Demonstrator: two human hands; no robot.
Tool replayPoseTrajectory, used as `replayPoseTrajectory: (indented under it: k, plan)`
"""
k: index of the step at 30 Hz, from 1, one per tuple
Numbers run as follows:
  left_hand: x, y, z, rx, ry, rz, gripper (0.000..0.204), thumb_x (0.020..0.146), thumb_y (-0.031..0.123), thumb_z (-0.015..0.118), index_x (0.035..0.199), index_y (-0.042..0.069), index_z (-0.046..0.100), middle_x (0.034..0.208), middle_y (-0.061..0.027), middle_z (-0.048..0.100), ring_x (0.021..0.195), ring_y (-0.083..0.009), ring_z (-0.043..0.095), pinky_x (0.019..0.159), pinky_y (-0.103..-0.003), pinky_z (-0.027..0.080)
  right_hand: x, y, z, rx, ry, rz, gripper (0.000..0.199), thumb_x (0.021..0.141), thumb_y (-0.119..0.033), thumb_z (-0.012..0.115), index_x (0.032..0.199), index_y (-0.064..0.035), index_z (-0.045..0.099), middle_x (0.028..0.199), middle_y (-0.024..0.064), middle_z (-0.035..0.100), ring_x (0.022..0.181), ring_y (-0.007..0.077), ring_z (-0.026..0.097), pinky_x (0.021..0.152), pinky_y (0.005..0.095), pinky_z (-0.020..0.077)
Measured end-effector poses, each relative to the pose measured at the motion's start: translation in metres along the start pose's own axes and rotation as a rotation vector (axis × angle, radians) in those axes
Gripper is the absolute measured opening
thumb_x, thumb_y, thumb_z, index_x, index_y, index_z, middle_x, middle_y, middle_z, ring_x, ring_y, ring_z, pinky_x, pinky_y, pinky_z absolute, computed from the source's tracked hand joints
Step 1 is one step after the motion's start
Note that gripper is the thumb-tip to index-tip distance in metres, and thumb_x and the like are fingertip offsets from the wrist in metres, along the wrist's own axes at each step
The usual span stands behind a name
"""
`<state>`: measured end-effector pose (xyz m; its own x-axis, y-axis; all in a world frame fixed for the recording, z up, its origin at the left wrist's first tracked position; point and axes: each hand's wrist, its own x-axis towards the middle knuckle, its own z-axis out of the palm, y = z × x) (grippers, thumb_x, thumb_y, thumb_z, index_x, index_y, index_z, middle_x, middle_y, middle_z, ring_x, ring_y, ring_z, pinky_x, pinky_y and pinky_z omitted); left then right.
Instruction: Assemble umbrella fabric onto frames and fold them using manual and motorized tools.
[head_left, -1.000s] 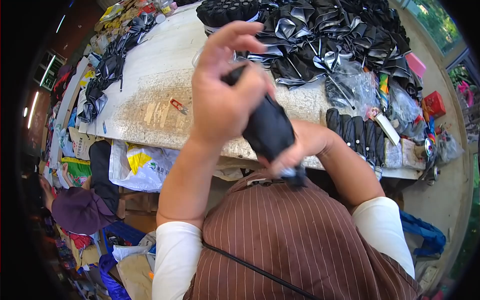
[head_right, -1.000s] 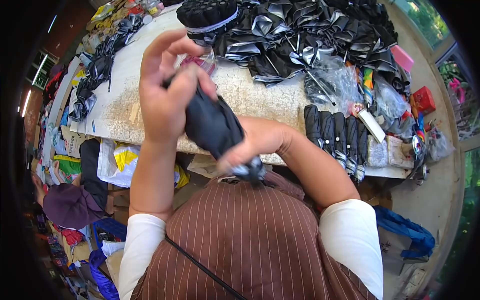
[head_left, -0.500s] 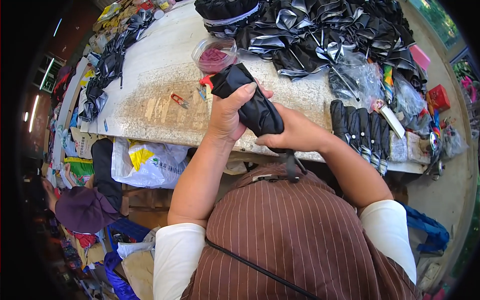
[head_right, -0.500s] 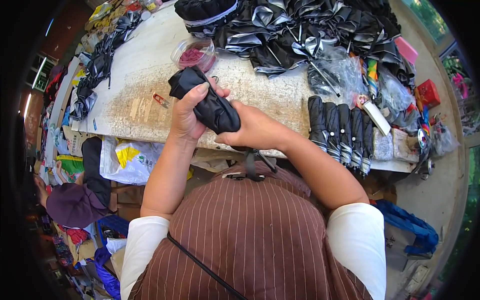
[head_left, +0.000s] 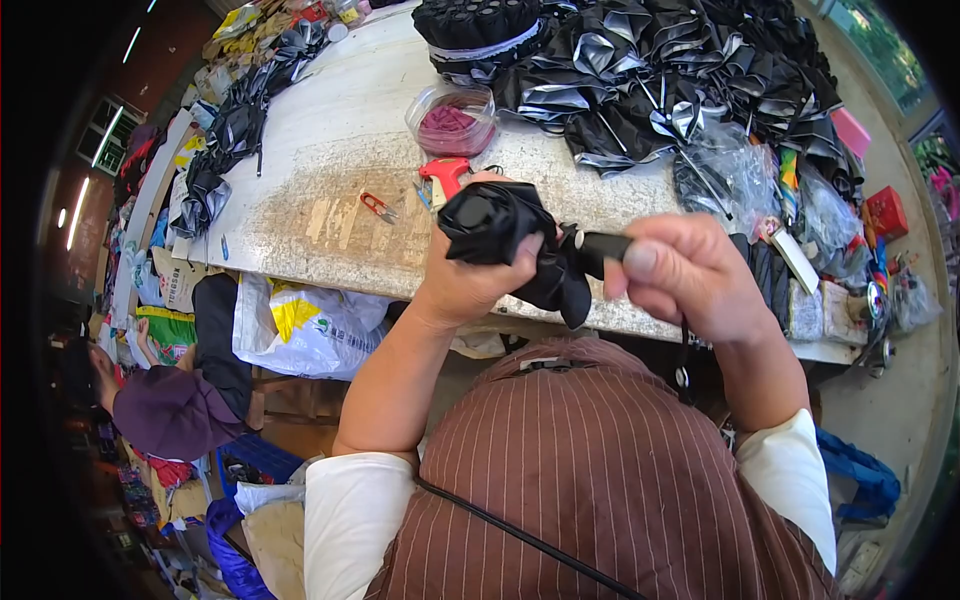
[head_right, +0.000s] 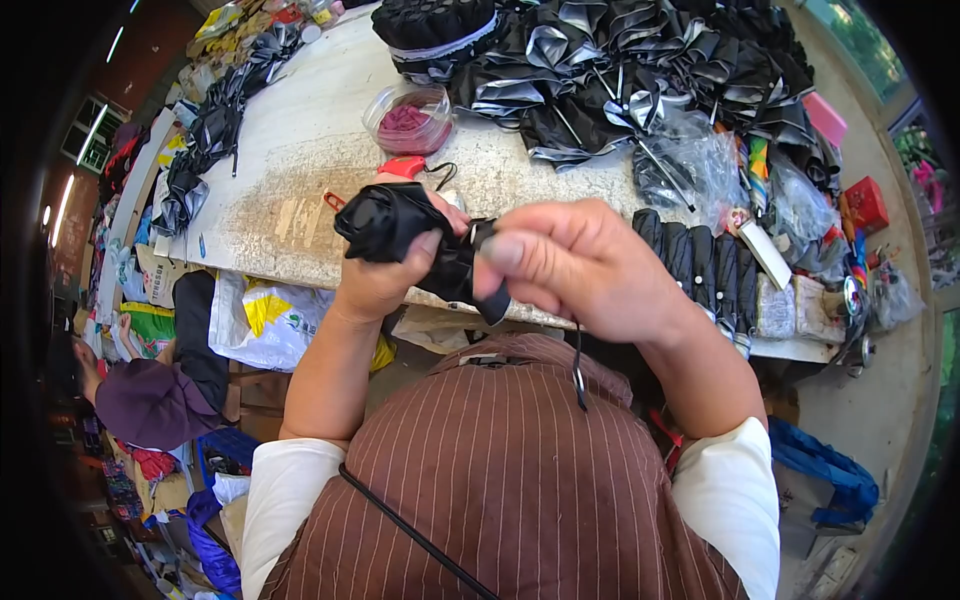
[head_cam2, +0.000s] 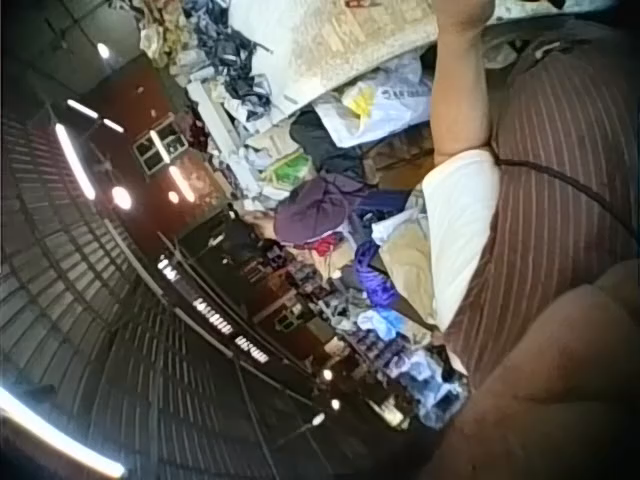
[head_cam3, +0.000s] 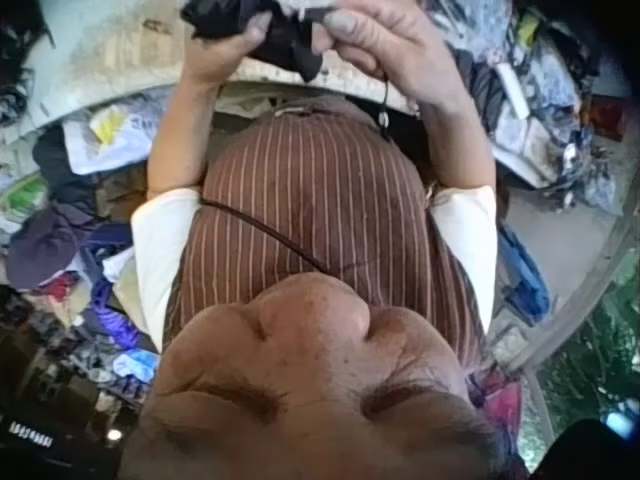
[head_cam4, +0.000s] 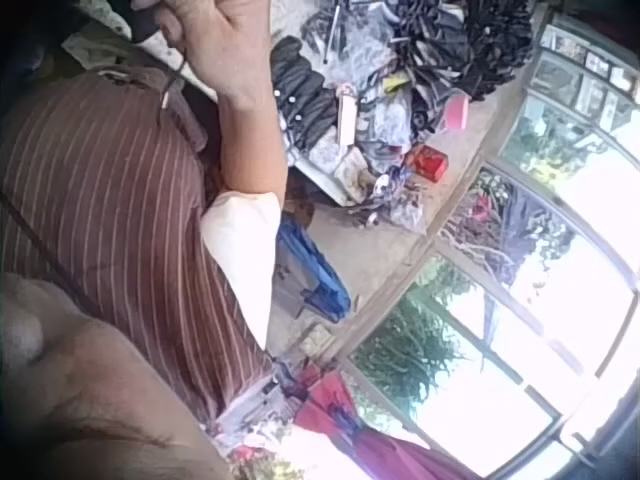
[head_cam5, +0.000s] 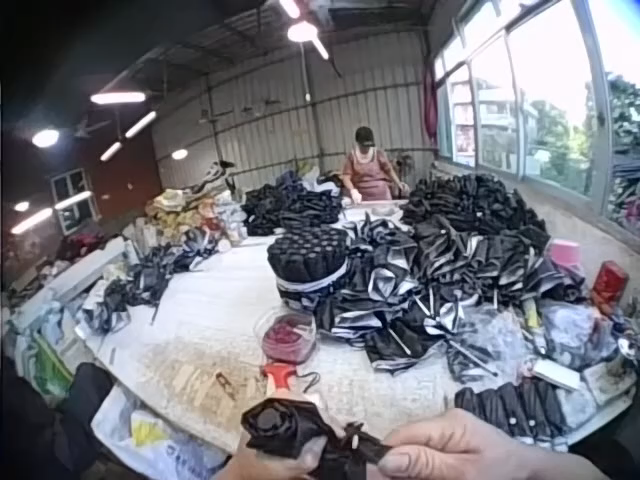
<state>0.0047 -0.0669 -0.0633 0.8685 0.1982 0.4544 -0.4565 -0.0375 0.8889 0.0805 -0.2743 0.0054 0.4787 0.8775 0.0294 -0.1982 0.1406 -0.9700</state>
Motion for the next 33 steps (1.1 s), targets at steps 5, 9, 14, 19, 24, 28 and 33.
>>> replayPoseTrajectory:
  k: [5, 9, 14, 19, 24, 28, 33]
  plan:
    - [0.004, 0.007, -0.005, -0.265, 0.17, -0.152, 0.027, 0.076, 0.001, 0.058, 0.102, -0.004, 0.056, 0.088, -0.0138, 0.065, 0.083, -0.0237, 0.064, 0.078, -0.033, 0.052, -0.012, -0.012, 0.017, -0.871, -0.447, -0.307, 0.02, 0.088, -0.011, 0.058, 0.07, -0.0038, 0.056, 0.053, 0.0038, 0.05, 0.041, 0.0166, 0.043, 0.043, 0.0253, 0.0387]
    - [0.011, -0.002, 0.009, -0.245, 0.135, -0.188, 0.031, 0.076, 0.005, 0.057, 0.107, 0.001, 0.05, 0.091, -0.0162, 0.062, 0.083, -0.0273, 0.063, 0.082, -0.042, 0.05, -0.012, 0.027, 0.05, -1.224, -0.501, -0.509, 0.019, 0.09, -0.02, 0.056, 0.077, -0.007, 0.051, 0.064, 0.0063, 0.054, 0.052, 0.0224, 0.053, 0.052, 0.0312, 0.0461]
    - [0.004, -0.011, -0.028, -0.47, -0.095, -0.117, 0.039, 0.076, 0.006, 0.057, 0.112, 0.003, 0.045, 0.095, -0.0179, 0.062, 0.087, -0.0308, 0.063, 0.085, -0.046, 0.05, -0.01, -0.026, 0.017, -0.889, -0.589, -0.423, 0.031, 0.083, -0.033, 0.062, 0.086, -0.0028, 0.057, 0.075, 0.0067, 0.06, 0.06, 0.0192, 0.056, 0.056, 0.028, 0.0474]
    - [0.015, -0.002, -0.009, -0.618, -0.336, 0.041, 0.048, 0.072, 0.004, 0.059, 0.117, 0.005, 0.042, 0.104, -0.0218, 0.061, 0.095, -0.0344, 0.063, 0.088, -0.047, 0.049, 0.039, -0.001, -0.049, -0.692, 0.189, -0.402, 0.035, 0.082, -0.029, 0.068, 0.1, 0.0005, 0.061, 0.09, 0.0081, 0.063, 0.079, 0.0157, 0.059, 0.071, 0.0268, 0.0479]
    - [0.017, 0.022, 0.0, -0.442, -0.198, 0.029, 0.061, 0.068, -0.004, 0.058, 0.123, 0.007, 0.035, 0.112, -0.0243, 0.059, 0.105, -0.0361, 0.06, 0.093, -0.045, 0.047, 0.036, 0.016, -0.017, -0.772, 0.325, -0.49, 0.032, 0.083, -0.024, 0.068, 0.102, -0.0018, 0.056, 0.088, 0.0046, 0.058, 0.073, 0.0129, 0.052, 0.07, 0.0267, 0.0442]
    - [0.015, 0.016, -0.001, -0.386, -0.132, 0.075, 0.063, 0.065, -0.006, 0.059, 0.121, 0.01, 0.035, 0.121, -0.0263, 0.054, 0.11, -0.037, 0.057, 0.095, -0.045, 0.045, 0.03, 0.02, 0.002, -0.888, 0.323, -0.509, 0.029, 0.08, -0.02, 0.072, 0.097, -0.0021, 0.056, 0.078, 0.0025, 0.054, 0.064, 0.0116, 0.048, 0.06, 0.0244, 0.0424]
    - [0.018, 0.008, -0.002, -0.468, -0.19, 0.153, 0.061, 0.063, -0.007, 0.061, 0.116, 0.013, 0.04, 0.133, -0.0281, 0.045, 0.116, -0.0376, 0.052, 0.097, -0.046, 0.044, 0.03, 0.019, 0.008, -1.002, 0.346, -0.472, 0.021, 0.079, -0.016, 0.071, 0.088, -0.004, 0.057, 0.071, 0.0015, 0.053, 0.055, 0.0126, 0.046, 0.051, 0.0244, 0.0404]
